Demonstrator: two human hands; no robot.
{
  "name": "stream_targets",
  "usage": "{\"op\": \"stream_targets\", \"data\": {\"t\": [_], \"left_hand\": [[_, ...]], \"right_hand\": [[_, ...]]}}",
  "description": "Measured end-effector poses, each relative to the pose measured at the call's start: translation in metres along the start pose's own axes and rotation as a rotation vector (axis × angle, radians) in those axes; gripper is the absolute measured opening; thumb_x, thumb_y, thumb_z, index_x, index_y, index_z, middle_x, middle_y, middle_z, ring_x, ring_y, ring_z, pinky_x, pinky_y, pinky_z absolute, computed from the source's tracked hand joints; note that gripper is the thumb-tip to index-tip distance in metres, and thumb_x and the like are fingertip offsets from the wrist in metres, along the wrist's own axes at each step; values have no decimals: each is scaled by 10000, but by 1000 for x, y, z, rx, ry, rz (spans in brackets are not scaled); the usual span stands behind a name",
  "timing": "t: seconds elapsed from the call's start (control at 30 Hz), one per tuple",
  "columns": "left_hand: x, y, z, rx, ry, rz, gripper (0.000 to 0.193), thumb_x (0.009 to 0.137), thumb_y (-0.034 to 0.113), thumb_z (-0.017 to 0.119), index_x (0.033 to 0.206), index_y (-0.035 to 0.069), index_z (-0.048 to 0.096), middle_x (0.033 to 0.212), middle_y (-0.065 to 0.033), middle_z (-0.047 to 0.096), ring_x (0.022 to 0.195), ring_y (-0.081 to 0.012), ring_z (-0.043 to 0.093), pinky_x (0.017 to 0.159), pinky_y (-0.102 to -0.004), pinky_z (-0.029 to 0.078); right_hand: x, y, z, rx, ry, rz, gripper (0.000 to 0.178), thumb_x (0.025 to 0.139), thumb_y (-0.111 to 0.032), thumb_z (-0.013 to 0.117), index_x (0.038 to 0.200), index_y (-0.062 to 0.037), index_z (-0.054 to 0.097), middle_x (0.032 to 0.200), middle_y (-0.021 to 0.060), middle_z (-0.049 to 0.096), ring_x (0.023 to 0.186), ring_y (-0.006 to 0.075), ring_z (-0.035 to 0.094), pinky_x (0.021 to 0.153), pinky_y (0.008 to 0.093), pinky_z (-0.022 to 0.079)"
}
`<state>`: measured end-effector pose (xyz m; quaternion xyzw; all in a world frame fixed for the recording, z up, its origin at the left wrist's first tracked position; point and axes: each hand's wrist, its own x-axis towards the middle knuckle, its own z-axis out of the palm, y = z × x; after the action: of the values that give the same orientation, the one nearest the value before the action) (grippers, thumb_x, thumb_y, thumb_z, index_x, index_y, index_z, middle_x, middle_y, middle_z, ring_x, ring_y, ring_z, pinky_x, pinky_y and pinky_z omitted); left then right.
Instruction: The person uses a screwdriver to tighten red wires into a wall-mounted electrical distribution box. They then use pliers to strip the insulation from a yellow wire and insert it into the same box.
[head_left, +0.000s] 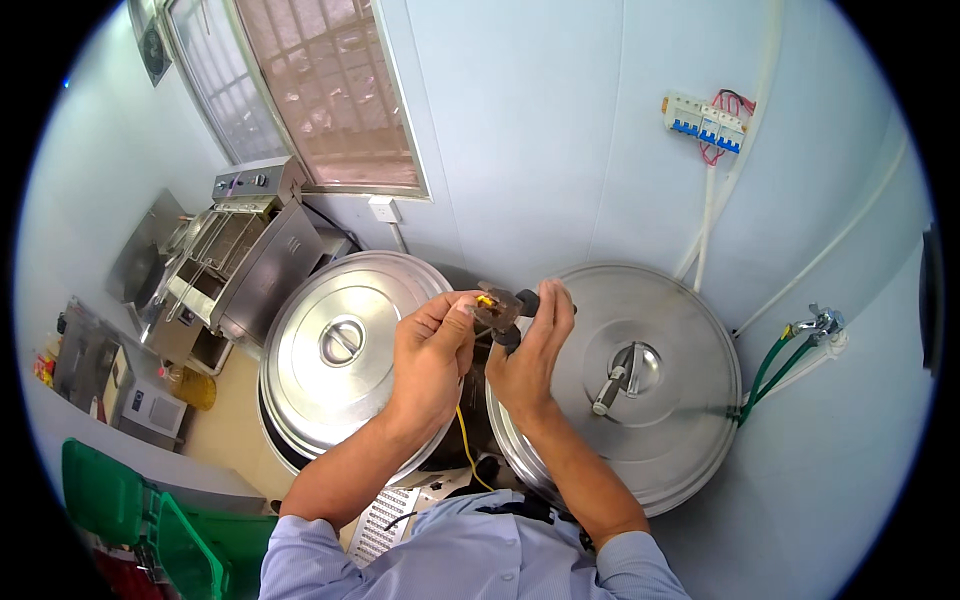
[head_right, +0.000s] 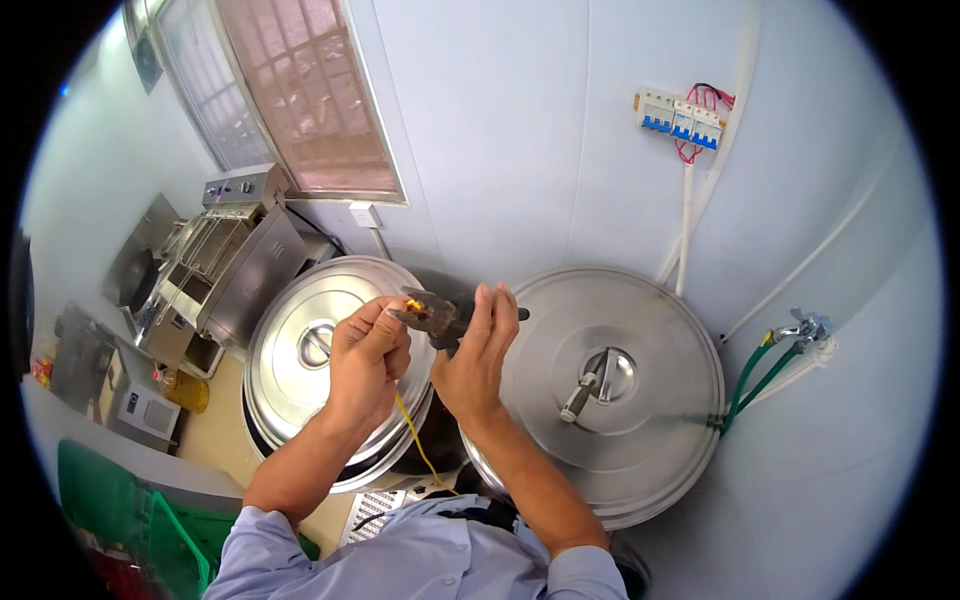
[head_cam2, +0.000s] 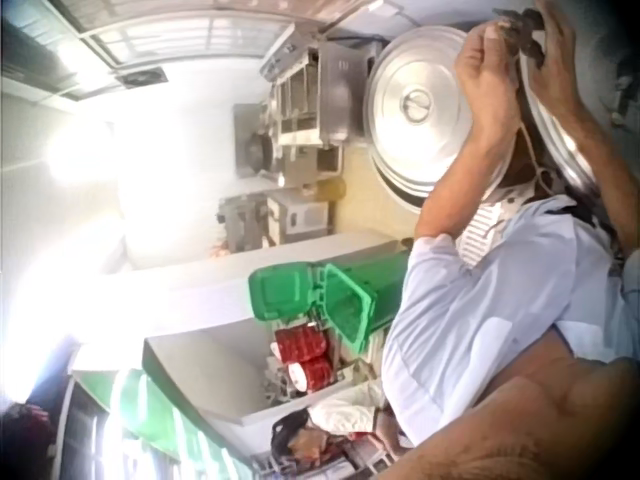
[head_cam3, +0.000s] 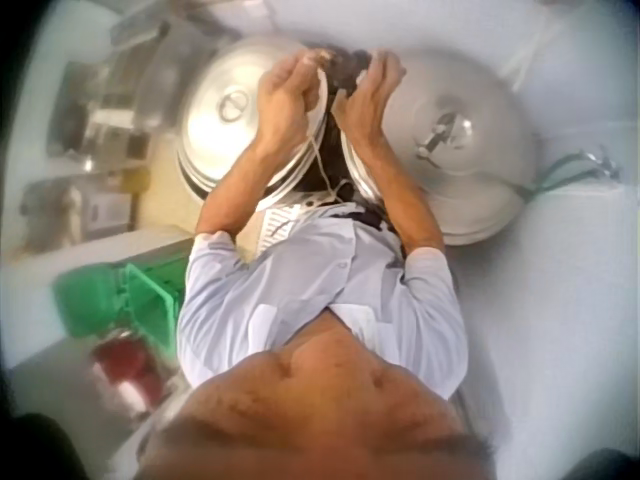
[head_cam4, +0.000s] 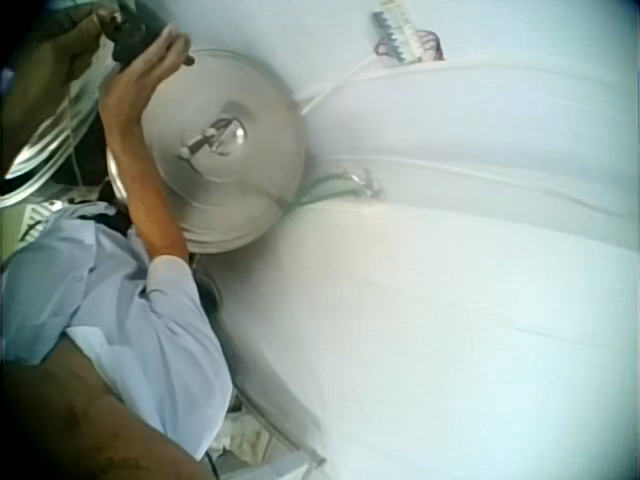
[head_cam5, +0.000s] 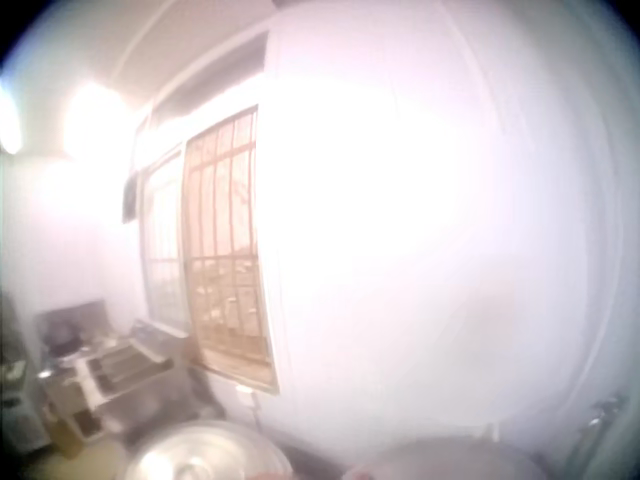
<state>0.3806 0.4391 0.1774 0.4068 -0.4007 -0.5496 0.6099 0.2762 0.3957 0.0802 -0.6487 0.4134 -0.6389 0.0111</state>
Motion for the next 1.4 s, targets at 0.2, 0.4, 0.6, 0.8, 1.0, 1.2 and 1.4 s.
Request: {"op": "stream_targets", "data": {"t": [0.2,0.4,0.6,0.8,1.0,1.2,1.4], "left_hand": [[3,-4,-2,-49,40,41,210,1016,167,557,1089,-6,653,619,73,376,496,-38,263,448,-227,185],[5,-11,-6,-1,53,90,235,1013,164,559,1135,-6,664,628,75,348,508,-42,254,453,-224,189],[4,-12,-7,-60,51,90,261,1015,179,547,1166,-5,654,644,69,340,525,-43,263,458,-218,198],[3,-13,-5,-122,-7,113,266,1018,179,536,1196,12,639,666,55,361,541,-52,266,463,-212,207],[7,-15,-7,-218,5,50,244,1022,166,533,1179,8,633,680,44,399,550,-58,278,468,-216,217],[7,-16,-7,-298,11,59,233,1022,168,558,1137,-13,650,680,41,430,551,-57,290,462,-223,222],[6,-10,-6,-245,4,103,205,1020,179,556,1115,24,651,702,66,408,542,-42,251,445,-210,195]], "right_hand": [[1,-2,6,-31,-24,19,919,647,190,629,1468,67,233,1406,277,292,1335,515,298,1090,592,312],[3,-2,7,-58,-49,12,929,642,185,623,1470,70,219,1401,281,292,1329,518,304,1088,583,322],[8,1,8,-114,-72,-20,883,650,185,600,1451,91,240,1390,291,305,1315,522,322,1075,583,339],[7,-1,10,-83,-64,-16,838,677,175,589,1441,98,255,1380,297,318,1294,511,342,1069,572,344],[0,-1,13,-33,-83,15,807,702,159,585,1441,99,265,1375,300,321,1269,496,362,1065,558,343],[3,-3,9,-32,-117,18,822,702,154,608,1448,84,270,1377,289,331,1280,485,355,1075,552,332],[4,-3,1,-47,-78,34,828,708,163,603,1454,79,255,1394,283,324,1301,470,336,1091,542,307]]}}
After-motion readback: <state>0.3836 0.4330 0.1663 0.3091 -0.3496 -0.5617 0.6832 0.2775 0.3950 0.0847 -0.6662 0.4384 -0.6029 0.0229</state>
